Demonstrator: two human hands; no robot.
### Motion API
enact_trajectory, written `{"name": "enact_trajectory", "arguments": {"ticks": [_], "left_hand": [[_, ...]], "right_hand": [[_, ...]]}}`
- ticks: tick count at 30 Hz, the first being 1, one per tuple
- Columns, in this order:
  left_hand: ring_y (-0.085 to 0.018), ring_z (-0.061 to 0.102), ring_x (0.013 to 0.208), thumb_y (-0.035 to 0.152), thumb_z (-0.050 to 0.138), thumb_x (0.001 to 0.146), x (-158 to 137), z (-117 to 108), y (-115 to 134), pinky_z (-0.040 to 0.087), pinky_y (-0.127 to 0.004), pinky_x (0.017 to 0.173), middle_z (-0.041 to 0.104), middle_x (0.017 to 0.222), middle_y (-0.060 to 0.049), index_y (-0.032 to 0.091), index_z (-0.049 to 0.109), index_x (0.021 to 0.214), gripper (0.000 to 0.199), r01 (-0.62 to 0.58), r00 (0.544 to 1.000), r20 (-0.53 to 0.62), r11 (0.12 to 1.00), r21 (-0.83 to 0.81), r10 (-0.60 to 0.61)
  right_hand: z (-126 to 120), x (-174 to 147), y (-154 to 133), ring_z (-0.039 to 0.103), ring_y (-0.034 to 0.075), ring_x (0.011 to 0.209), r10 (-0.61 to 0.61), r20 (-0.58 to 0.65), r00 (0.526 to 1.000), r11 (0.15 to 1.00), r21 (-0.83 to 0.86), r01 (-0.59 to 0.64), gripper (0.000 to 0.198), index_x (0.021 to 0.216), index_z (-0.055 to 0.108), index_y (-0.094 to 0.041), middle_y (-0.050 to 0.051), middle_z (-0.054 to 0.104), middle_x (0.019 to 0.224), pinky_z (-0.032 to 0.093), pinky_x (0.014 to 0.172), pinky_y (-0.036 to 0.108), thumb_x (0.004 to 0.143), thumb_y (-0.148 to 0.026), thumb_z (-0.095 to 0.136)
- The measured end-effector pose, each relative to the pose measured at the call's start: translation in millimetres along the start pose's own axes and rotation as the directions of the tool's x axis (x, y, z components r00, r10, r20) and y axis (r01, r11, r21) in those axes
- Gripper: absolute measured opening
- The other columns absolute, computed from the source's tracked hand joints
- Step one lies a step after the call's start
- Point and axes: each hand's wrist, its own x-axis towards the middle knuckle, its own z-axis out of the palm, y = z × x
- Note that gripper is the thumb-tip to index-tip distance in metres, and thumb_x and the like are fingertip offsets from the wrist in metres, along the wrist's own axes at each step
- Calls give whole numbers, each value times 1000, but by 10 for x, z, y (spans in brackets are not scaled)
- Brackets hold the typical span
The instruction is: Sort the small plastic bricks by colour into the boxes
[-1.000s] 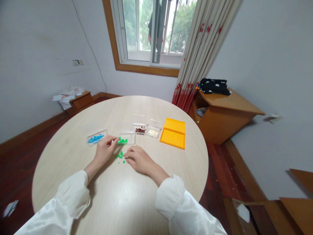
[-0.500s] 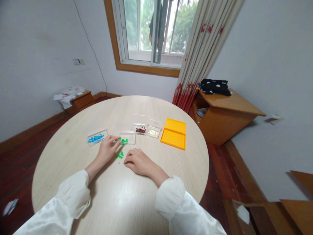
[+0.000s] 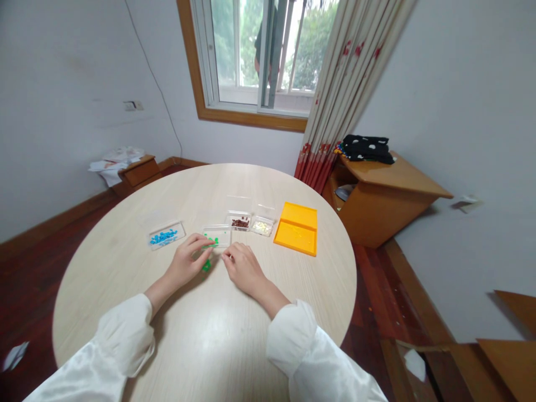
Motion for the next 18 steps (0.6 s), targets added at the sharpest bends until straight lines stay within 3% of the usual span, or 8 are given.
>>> {"name": "enact_trajectory", "arguments": {"ticks": [10, 18], "left_hand": [[-16, 56, 81, 27, 58, 80, -28, 57, 25, 47, -30, 73, 60, 83, -6, 18, 66, 87, 13, -77, 986, 142, 996, -36, 81], [-16, 56, 81, 24, 58, 80, -23, 41, 30, 46, -29, 74, 59, 82, -6, 18, 66, 82, 10, -79, 988, 127, 996, -28, 82]], "right_hand": [[50, 5, 39, 52, 15, 77, 3, -24, 1000, 995, 103, 0, 18, 78, 55, -18, 3, 56, 78, 41, 73, 28, 90, -19, 41], [24, 17, 42, 53, 15, 78, -25, -29, 999, 995, 92, 27, 21, 77, 57, -17, 4, 58, 78, 41, 74, 28, 90, -18, 41]]}}
